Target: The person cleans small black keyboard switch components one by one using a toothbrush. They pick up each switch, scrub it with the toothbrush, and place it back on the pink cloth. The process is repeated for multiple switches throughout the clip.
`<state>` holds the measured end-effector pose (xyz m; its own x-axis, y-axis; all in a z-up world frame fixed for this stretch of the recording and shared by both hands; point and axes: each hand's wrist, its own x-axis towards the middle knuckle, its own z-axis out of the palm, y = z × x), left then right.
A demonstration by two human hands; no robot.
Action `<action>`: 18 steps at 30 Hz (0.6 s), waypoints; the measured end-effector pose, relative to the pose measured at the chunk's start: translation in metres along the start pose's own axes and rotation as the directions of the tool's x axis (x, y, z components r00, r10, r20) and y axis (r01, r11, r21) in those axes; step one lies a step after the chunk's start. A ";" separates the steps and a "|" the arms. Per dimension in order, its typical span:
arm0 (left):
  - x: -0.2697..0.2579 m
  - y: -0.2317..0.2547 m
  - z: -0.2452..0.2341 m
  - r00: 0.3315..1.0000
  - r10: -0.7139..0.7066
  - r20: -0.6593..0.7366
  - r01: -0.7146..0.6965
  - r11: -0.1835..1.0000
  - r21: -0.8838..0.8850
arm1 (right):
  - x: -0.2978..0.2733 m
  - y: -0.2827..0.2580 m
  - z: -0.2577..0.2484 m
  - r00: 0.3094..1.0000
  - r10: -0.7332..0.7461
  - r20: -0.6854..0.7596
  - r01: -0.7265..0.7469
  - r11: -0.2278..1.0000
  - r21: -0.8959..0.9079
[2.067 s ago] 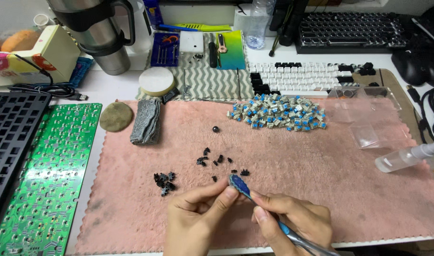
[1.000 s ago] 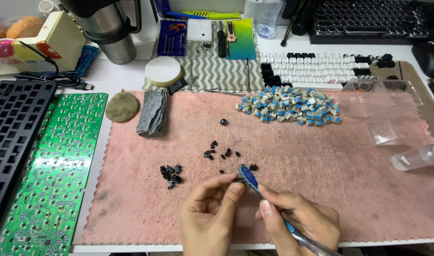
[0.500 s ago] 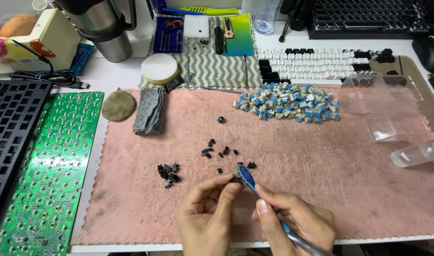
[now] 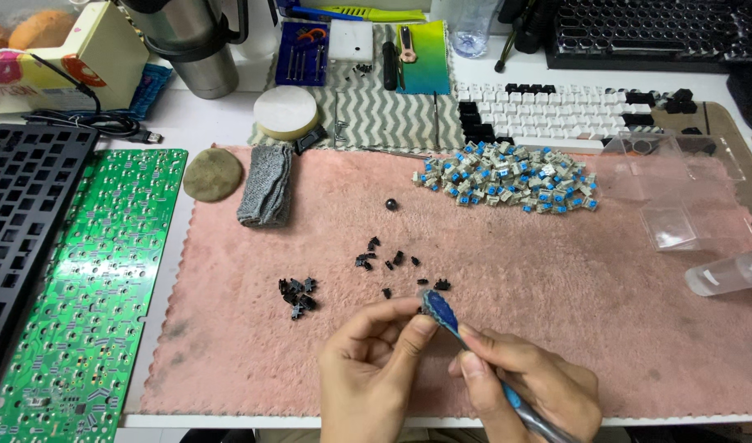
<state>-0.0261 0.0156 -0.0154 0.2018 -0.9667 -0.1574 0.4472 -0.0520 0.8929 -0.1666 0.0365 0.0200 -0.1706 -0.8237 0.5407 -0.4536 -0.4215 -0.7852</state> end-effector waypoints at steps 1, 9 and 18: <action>0.001 0.003 -0.003 1.000 -0.002 -0.001 0.002 1.000 -0.001 | 0.003 0.000 -0.001 1.000 0.001 0.002 -0.001 1.000 -0.001; 0.020 0.047 -0.022 0.953 -0.064 0.297 0.037 0.995 0.097 | 0.034 0.007 -0.030 0.968 -0.107 0.228 0.105 0.994 0.019; 0.013 0.064 -0.011 0.938 0.002 0.345 -0.118 0.942 0.313 | 0.042 0.006 -0.035 0.960 -0.070 0.270 0.083 0.996 -0.039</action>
<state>0.0152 0.0020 0.0353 -0.1106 -0.9939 0.0000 0.1245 -0.0139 0.9921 -0.2068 0.0130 0.0484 0.1035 -0.8640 0.4928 -0.4997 -0.4735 -0.7253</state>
